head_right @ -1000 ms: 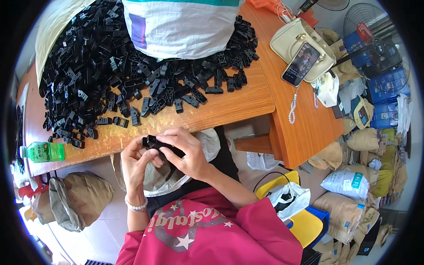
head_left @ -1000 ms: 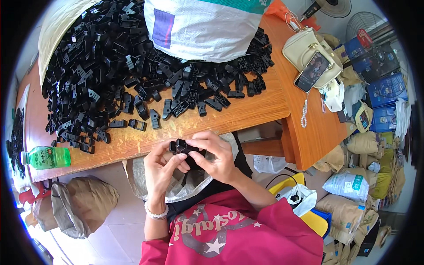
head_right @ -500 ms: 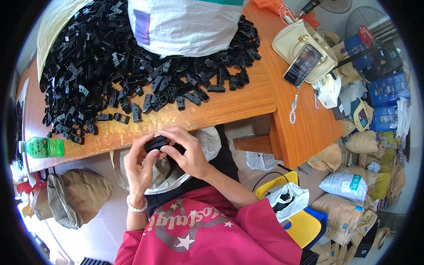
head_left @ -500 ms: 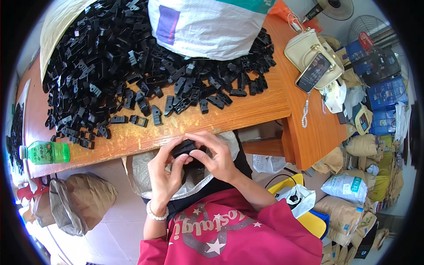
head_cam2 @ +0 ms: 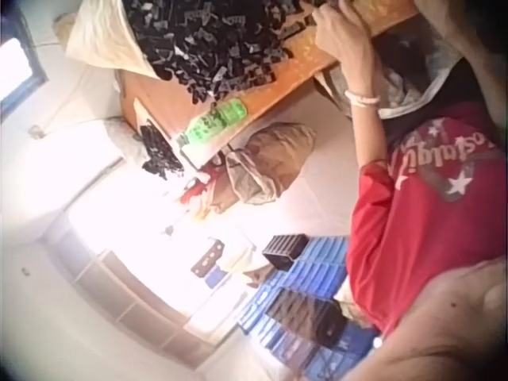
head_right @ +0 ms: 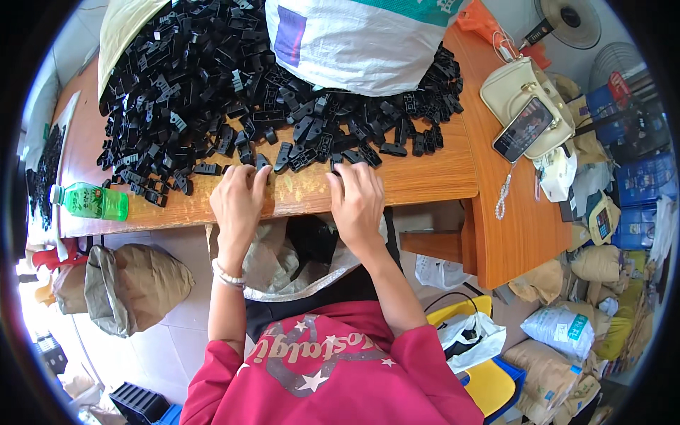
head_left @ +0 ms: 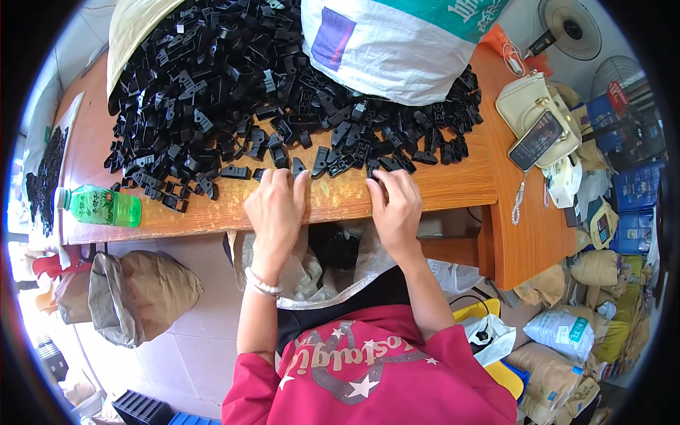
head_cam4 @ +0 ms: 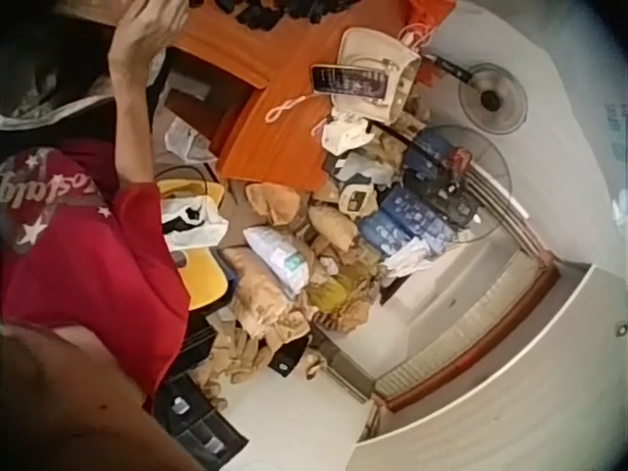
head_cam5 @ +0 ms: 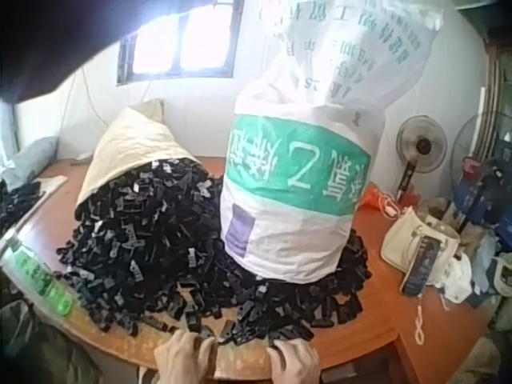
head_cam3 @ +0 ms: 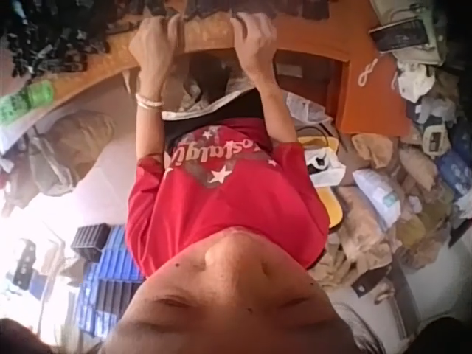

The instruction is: Manually assembling small black plastic components at a workshop table.

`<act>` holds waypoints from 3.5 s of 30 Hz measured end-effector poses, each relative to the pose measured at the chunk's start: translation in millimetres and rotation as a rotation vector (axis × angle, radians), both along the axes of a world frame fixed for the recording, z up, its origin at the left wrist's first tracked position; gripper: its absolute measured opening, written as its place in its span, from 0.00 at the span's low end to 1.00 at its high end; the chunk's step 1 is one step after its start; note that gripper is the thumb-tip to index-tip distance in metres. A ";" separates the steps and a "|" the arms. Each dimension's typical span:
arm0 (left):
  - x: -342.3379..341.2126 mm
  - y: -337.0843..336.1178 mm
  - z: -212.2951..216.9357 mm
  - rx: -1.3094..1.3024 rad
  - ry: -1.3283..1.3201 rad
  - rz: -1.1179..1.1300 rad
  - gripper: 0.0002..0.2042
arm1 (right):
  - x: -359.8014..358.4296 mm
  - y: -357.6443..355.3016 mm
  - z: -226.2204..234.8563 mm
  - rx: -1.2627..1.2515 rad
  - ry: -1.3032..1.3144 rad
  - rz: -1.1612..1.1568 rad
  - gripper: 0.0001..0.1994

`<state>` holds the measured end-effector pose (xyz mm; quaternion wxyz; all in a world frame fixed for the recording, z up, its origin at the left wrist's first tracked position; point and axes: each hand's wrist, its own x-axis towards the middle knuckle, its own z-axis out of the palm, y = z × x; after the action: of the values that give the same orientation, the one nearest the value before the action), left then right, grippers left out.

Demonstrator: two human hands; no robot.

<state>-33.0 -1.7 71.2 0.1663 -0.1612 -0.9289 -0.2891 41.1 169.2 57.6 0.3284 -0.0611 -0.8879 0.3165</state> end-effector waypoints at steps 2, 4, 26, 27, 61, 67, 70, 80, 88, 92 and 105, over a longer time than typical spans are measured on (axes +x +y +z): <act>-3.3 4.0 -4.6 -0.023 -0.025 0.011 0.10 | -8.6 -0.9 2.2 0.173 -0.044 -0.119 0.06; -1.8 8.0 -5.2 0.054 -0.075 -0.048 0.10 | -5.9 2.8 -2.0 0.188 -0.065 -0.094 0.07; 43.0 -1.2 -4.6 0.628 -0.725 -0.176 0.18 | 6.5 -3.1 -6.4 0.154 -0.094 -0.159 0.12; 44.2 -0.4 -3.3 0.627 -0.725 -0.177 0.18 | 8.8 -2.7 -7.2 0.133 -0.089 -0.117 0.11; 69.0 -4.1 6.9 0.874 -0.776 -0.437 0.16 | 41.5 -14.8 18.5 -0.485 -0.037 0.380 0.10; 77.0 -5.5 8.7 0.666 -0.579 -0.437 0.18 | 42.6 -24.2 19.0 -0.612 -0.196 0.329 0.14; 67.2 -9.1 6.6 0.596 -0.427 -0.423 0.18 | 39.5 -17.2 19.5 -0.533 -0.204 0.386 0.14; -5.5 -28.4 -7.6 -0.053 -0.040 -0.014 0.11 | 7.6 27.5 6.8 0.129 0.030 -0.119 0.09; 8.6 -38.5 2.5 0.319 -0.189 -0.027 0.09 | 6.5 22.4 -3.4 0.304 -0.088 -0.204 0.14; 16.7 -56.7 -24.8 0.898 -0.414 -0.062 0.05 | 12.2 20.2 -12.2 0.241 0.072 -0.165 0.16; 60.6 -3.1 17.4 1.117 -0.863 -0.466 0.20 | 40.4 -32.7 19.4 -0.810 0.089 0.314 0.10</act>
<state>27.6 -4.8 88.7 -0.2218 -0.1177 -0.5679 -0.7839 81.5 136.5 77.0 0.2636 -0.0356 -0.6756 0.6876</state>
